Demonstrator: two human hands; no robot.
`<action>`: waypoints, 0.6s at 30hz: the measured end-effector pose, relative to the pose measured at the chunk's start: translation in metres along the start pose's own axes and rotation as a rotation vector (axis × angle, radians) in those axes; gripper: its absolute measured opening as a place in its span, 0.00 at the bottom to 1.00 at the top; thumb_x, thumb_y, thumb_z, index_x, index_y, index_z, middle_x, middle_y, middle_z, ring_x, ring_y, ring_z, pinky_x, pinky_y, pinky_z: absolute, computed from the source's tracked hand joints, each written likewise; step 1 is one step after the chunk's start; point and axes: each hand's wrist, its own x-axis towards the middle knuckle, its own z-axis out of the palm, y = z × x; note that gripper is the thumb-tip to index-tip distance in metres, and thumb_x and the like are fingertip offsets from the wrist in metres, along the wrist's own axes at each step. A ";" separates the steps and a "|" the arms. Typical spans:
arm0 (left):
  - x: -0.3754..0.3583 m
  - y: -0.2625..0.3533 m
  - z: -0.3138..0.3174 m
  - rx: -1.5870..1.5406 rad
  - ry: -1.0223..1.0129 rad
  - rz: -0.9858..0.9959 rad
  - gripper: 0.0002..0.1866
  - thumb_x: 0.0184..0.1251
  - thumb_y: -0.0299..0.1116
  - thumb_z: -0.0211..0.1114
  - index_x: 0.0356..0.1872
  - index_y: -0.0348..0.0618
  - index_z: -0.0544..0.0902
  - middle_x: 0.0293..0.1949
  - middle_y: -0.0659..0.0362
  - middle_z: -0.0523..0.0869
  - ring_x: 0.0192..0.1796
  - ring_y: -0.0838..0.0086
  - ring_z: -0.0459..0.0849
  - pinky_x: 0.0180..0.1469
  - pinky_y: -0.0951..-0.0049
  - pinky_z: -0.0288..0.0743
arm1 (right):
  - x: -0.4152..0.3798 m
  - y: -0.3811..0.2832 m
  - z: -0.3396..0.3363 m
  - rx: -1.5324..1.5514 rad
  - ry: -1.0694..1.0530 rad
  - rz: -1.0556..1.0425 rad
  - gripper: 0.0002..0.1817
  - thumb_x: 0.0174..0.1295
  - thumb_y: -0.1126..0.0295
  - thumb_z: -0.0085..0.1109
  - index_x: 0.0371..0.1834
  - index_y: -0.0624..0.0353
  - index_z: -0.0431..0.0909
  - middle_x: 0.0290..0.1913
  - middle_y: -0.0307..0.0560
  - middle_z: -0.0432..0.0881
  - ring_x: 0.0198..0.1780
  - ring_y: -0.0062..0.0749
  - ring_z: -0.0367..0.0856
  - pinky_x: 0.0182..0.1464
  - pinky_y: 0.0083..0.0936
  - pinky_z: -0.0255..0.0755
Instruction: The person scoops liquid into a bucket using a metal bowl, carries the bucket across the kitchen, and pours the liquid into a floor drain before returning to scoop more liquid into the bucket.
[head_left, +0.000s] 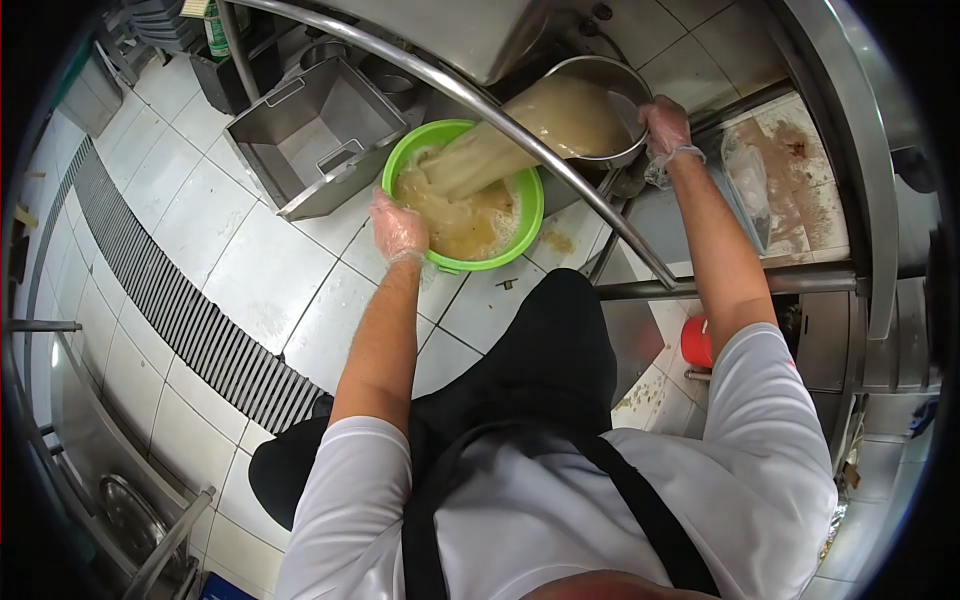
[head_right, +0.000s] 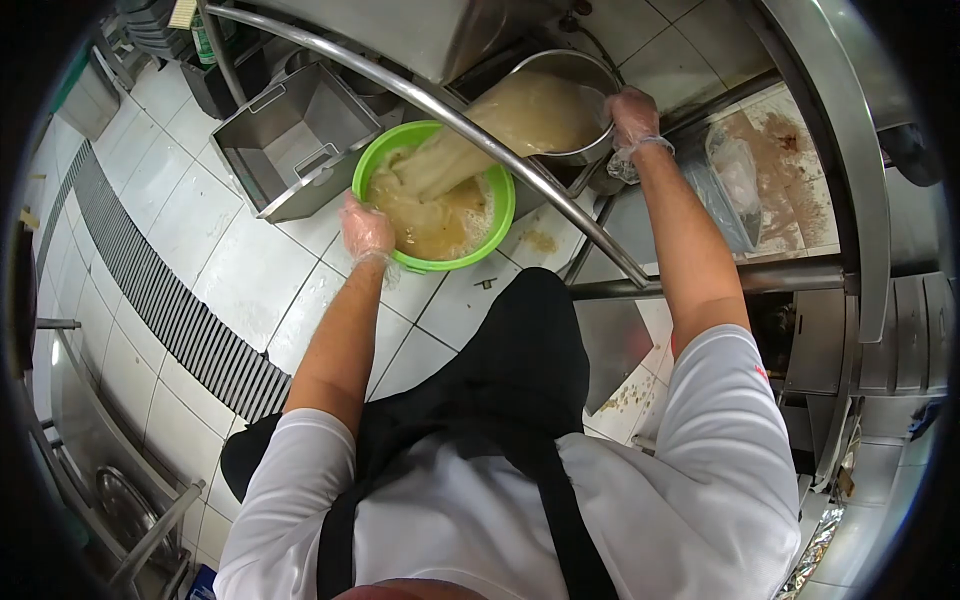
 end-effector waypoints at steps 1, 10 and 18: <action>-0.001 0.000 -0.001 0.000 -0.006 0.000 0.29 0.57 0.27 0.54 0.63 0.39 0.63 0.49 0.44 0.73 0.48 0.50 0.78 0.48 0.56 0.74 | -0.002 -0.002 -0.001 -0.002 -0.004 0.001 0.07 0.36 0.74 0.56 0.21 0.65 0.74 0.20 0.45 0.72 0.23 0.32 0.67 0.27 0.31 0.64; 0.000 -0.003 0.000 -0.019 0.004 0.014 0.28 0.57 0.27 0.53 0.62 0.38 0.63 0.50 0.43 0.73 0.47 0.50 0.78 0.48 0.55 0.74 | 0.005 -0.009 0.000 0.139 -0.019 -0.056 0.04 0.39 0.75 0.54 0.18 0.63 0.72 0.18 0.42 0.68 0.23 0.26 0.64 0.26 0.30 0.61; 0.001 -0.005 0.003 -0.012 0.000 0.020 0.28 0.57 0.28 0.54 0.62 0.39 0.63 0.49 0.43 0.73 0.47 0.49 0.78 0.47 0.55 0.73 | -0.004 -0.021 0.008 -0.159 0.010 -0.232 0.08 0.43 0.71 0.54 0.20 0.66 0.71 0.16 0.47 0.68 0.22 0.29 0.63 0.28 0.32 0.62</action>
